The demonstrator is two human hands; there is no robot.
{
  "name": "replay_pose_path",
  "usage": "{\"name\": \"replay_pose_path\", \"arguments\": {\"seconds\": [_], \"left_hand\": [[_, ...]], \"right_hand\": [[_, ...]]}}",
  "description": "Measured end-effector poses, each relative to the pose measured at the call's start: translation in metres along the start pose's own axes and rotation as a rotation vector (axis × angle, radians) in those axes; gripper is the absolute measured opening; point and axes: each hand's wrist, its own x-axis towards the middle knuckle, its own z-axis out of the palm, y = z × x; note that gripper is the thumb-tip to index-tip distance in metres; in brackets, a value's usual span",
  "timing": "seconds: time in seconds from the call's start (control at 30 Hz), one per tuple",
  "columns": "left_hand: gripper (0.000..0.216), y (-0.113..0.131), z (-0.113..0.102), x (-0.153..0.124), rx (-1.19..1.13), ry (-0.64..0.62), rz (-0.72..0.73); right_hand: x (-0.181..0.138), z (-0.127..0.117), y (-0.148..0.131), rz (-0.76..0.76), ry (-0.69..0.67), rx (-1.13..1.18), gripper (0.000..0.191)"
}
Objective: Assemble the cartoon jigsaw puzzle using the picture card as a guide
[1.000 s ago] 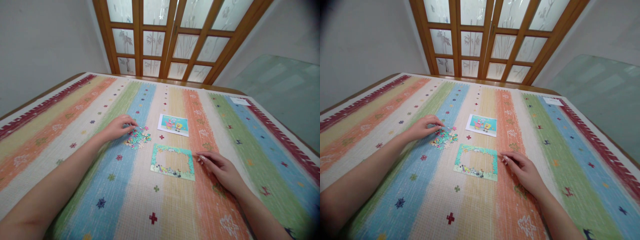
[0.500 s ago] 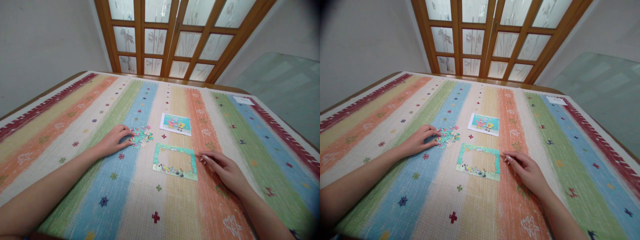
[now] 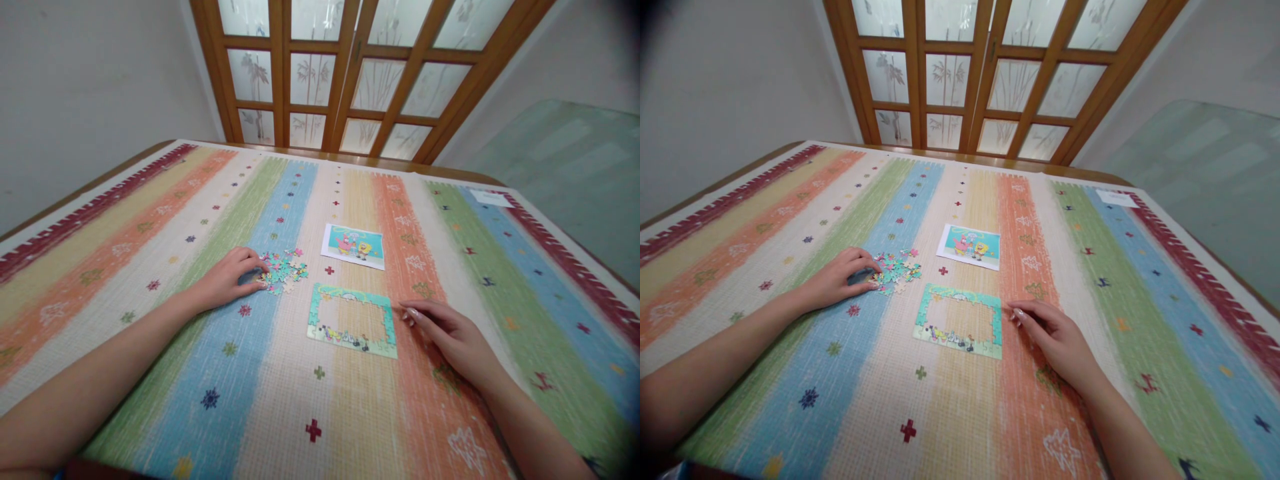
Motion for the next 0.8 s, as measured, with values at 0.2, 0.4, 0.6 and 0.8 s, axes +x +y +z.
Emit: {"name": "replay_pose_path", "arguments": {"seconds": [0.2,0.4,0.6,0.8], "left_hand": [[0.028,-0.003,0.004,0.001,0.046,0.042,0.083],[0.03,-0.001,0.007,0.005,0.086,0.106,0.093],[0.034,0.007,0.009,0.008,-0.034,0.153,-0.044],[0.037,0.011,0.01,0.009,-0.098,0.15,-0.122]], "right_hand": [[0.0,0.0,-0.004,-0.014,-0.006,-0.01,0.04],[0.0,0.0,-0.005,-0.033,-0.007,-0.027,0.037],[0.0,0.001,-0.002,-0.031,-0.008,-0.025,0.039],[0.0,0.001,-0.004,-0.035,0.003,-0.028,0.039]]}}
